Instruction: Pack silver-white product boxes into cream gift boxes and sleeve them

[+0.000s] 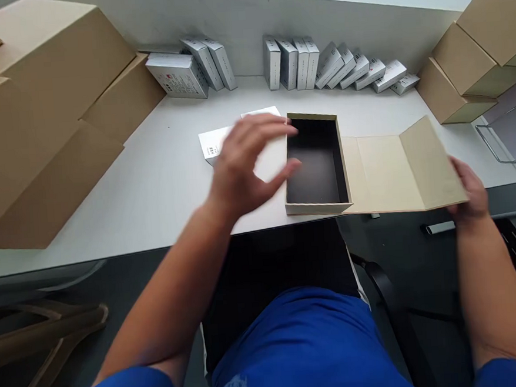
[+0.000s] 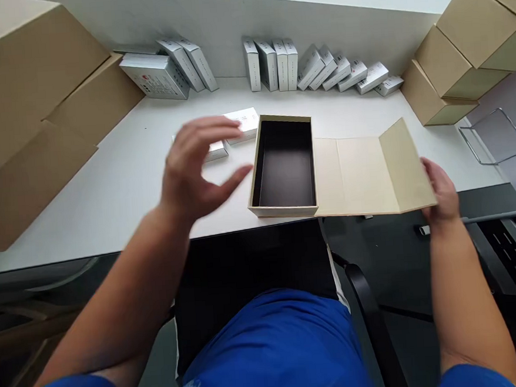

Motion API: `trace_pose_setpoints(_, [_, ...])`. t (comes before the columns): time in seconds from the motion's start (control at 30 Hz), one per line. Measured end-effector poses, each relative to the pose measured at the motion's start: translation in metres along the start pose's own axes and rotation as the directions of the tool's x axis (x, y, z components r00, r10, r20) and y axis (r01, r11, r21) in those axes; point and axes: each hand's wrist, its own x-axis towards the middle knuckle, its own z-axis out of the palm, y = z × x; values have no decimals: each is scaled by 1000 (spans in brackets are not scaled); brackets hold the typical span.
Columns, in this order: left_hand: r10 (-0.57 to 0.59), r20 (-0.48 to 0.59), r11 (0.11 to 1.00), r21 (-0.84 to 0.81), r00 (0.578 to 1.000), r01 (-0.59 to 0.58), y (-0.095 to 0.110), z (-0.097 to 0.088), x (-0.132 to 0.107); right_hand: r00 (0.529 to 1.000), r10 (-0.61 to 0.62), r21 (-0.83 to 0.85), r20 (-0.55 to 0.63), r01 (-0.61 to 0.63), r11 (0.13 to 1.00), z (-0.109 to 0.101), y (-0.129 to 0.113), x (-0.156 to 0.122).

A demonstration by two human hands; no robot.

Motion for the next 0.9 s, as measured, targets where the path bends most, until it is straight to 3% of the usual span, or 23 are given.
trace_pose_setpoints(0.07, [-149,-52,988,37,987,151,-74,-1,-22,963,246,271,-106,-210,939,-25,19,1])
trace_pose_setpoints(0.13, [-208,-34,971,110,977,211,-148,6,-45,873,468,494,-138,-349,797,-49,22,-1])
trace_pose_setpoints(0.17, [-230,4,962,152,973,227,-181,9,-56,856,490,522,-162,-347,779,-59,16,-2])
trace_pose_setpoints(0.23, [-246,28,953,188,969,237,-231,16,-71,894,415,503,-170,-284,816,-67,-10,-5])
trace_pose_setpoints(0.3, [-250,39,957,163,967,241,-259,18,-77,940,297,470,-167,-189,862,-61,-45,-4])
trace_pose_setpoints(0.4, [-305,31,947,112,952,300,-266,14,-76,989,85,395,-118,-32,918,-32,-99,4])
trace_pose_setpoints(0.5, [-389,-23,919,53,921,390,-248,5,-75,987,-162,364,-5,153,919,2,-141,19])
trace_pose_setpoints(0.57, [-396,-100,917,10,913,399,-230,1,-74,935,-332,342,126,273,899,24,-166,31])
trace_pose_setpoints(0.7, [-375,-199,922,20,905,386,-199,0,-67,746,-558,166,363,537,827,74,-218,64])
trace_pose_setpoints(0.77, [-365,-214,924,31,906,380,-192,1,-61,672,-565,71,479,611,788,109,-241,88])
trace_pose_setpoints(0.83, [-352,-241,928,35,904,371,-190,-1,-55,637,-497,-15,590,624,782,153,-255,116])
trace_pose_setpoints(0.9, [-353,-262,925,47,898,377,-190,-4,-51,611,-487,-57,625,657,751,201,-258,147])
